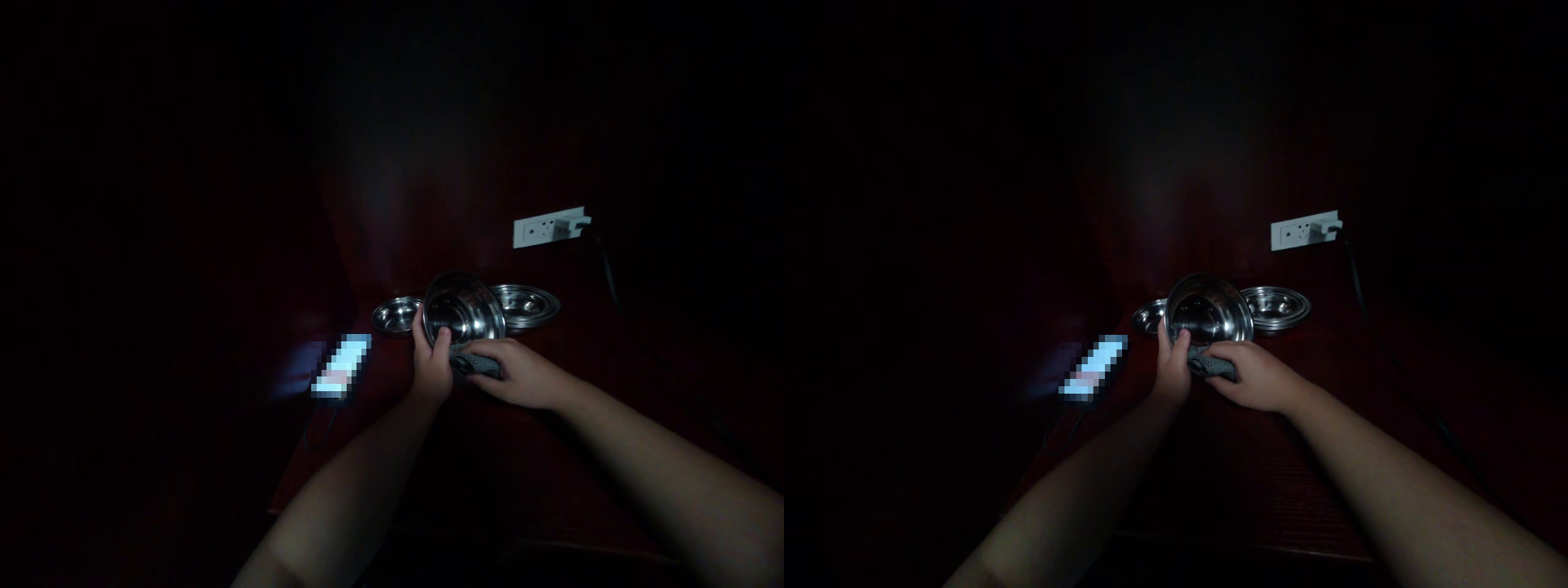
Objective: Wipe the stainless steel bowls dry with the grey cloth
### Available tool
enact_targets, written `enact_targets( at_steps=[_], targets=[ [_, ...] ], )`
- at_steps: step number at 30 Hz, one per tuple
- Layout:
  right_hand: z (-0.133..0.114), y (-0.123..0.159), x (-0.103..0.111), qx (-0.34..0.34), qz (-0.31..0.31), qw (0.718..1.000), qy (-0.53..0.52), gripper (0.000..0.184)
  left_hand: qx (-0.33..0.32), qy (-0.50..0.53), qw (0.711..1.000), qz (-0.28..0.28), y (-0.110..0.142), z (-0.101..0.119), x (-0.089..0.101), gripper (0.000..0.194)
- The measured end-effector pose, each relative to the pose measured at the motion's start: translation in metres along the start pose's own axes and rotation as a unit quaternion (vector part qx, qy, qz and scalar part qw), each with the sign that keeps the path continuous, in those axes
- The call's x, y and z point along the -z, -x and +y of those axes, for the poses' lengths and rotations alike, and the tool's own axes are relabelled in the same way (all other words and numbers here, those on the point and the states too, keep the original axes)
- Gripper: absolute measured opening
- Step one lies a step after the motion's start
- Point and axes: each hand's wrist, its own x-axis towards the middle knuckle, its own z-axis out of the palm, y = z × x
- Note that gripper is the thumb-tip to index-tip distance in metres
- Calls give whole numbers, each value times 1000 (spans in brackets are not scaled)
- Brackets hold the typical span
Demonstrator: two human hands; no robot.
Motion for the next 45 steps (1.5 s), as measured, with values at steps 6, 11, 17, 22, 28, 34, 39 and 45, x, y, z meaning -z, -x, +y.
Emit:
enact_targets(
  at_steps=[6, 11, 17, 22, 28, 34, 39, 45],
  targets=[
    [-2, 0, 0, -6, -1, 1000, 1, 19, -10, -4, 1000, -1, -1, -2, 1, 54],
    [-3, 0, 1, -7, -9, 1000, 5, 16, -12, -9, 1000, -3, 0, -2, 1, 54],
    [-1, 0, 1, -9, -12, 1000, 7, 17, -16, -3, 1000, -2, -1, -4, 1, 54],
    [-3, 0, 2, -5, -11, 1000, 6, 18, -18, -3, 1000, -4, 0, -4, 1, 53],
    [-2, 0, 2, -11, -13, 1000, 13, 28, -13, -4, 1000, -11, -1, -4, 1, 53],
    [-2, 0, 1, -27, -3, 999, 21, 35, -16, 3, 1000, -14, 0, -4, 0, 53],
    [3, 0, -1, -44, 23, 998, 48, 33, -5, 3, 1000, -17, 1, -1, -2, 55],
    [12, -1, -4, -69, 41, 994, 74, 33, 0, -11, 1000, -14, 2, 1, -2, 55]
  ],
)
